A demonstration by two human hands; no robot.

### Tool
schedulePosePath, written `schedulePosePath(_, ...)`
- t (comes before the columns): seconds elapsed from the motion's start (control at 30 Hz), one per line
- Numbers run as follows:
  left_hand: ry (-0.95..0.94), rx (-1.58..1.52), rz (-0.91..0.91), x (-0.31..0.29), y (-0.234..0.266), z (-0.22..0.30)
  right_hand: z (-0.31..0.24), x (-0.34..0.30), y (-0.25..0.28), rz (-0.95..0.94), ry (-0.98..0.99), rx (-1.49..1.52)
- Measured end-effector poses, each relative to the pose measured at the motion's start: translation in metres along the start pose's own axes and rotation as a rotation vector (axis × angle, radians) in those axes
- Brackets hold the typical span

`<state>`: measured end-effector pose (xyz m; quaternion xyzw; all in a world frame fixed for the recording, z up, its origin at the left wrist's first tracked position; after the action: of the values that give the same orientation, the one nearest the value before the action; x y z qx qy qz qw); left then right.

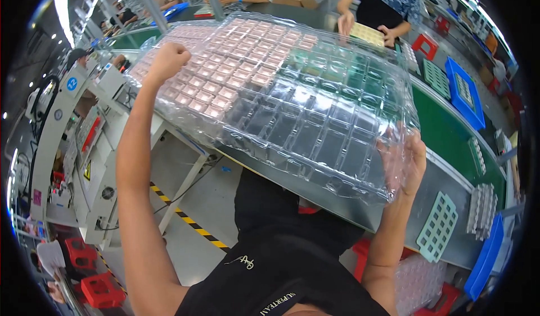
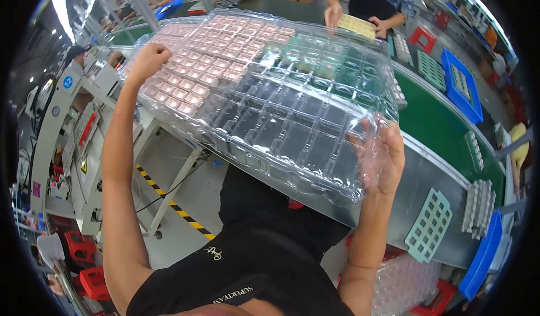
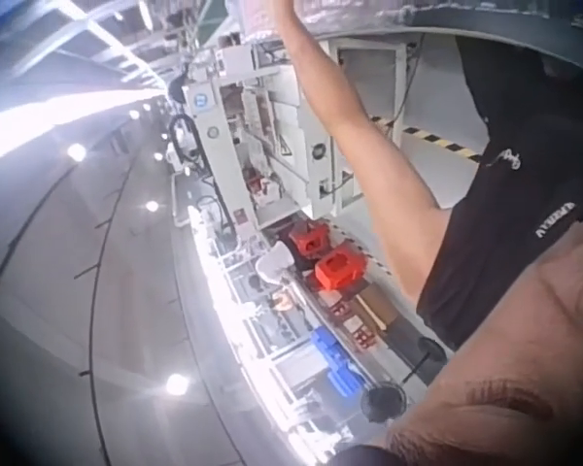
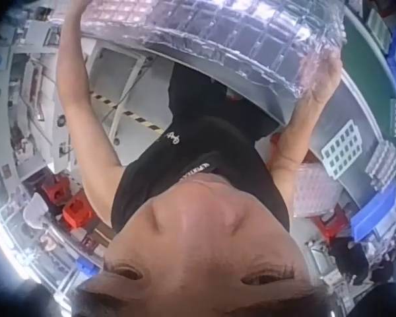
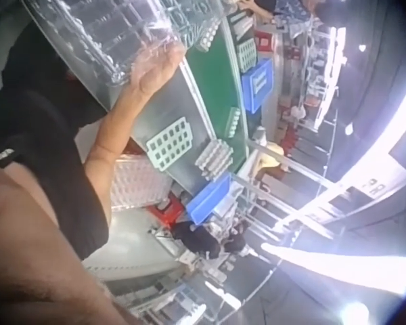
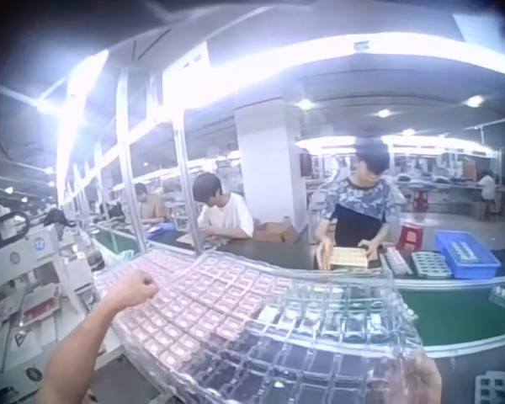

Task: Assembling small electronic components into plastic trays and organizing them on an assembly line.

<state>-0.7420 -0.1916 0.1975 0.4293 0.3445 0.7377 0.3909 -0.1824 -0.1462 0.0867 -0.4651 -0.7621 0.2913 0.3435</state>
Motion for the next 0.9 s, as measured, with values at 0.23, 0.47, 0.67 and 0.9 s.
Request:
schedulePosePath(0.23, -0.023, -0.012, 0.013, -0.011, -0.005, 0.040, -0.019, -0.020, 0.022, 0.080, 0.029, 0.021)
schedulePosePath(0.47, -0.074, 0.129, 0.047, -0.018, -0.025, 0.087, -0.049, -0.051, 0.054, 0.150, 0.101, -0.029)
schedulePosePath(0.67, -0.183, 0.145, 0.047, -0.035, -0.070, 0.134, -0.079, -0.091, 0.097, 0.144, 0.153, -0.011)
schedulePosePath(0.9, -0.094, 0.027, 0.056, -0.100, -0.147, 0.144, -0.085, -0.140, 0.154, 0.342, 0.165, -0.134)
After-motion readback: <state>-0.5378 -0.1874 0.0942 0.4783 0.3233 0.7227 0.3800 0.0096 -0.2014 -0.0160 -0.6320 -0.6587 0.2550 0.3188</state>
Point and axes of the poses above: each hand's wrist, its own x-axis towards the middle knuckle, its own y-axis out of the back of the hand, z = x × y, the point moved 2 cm from there along x, towards the middle knuckle
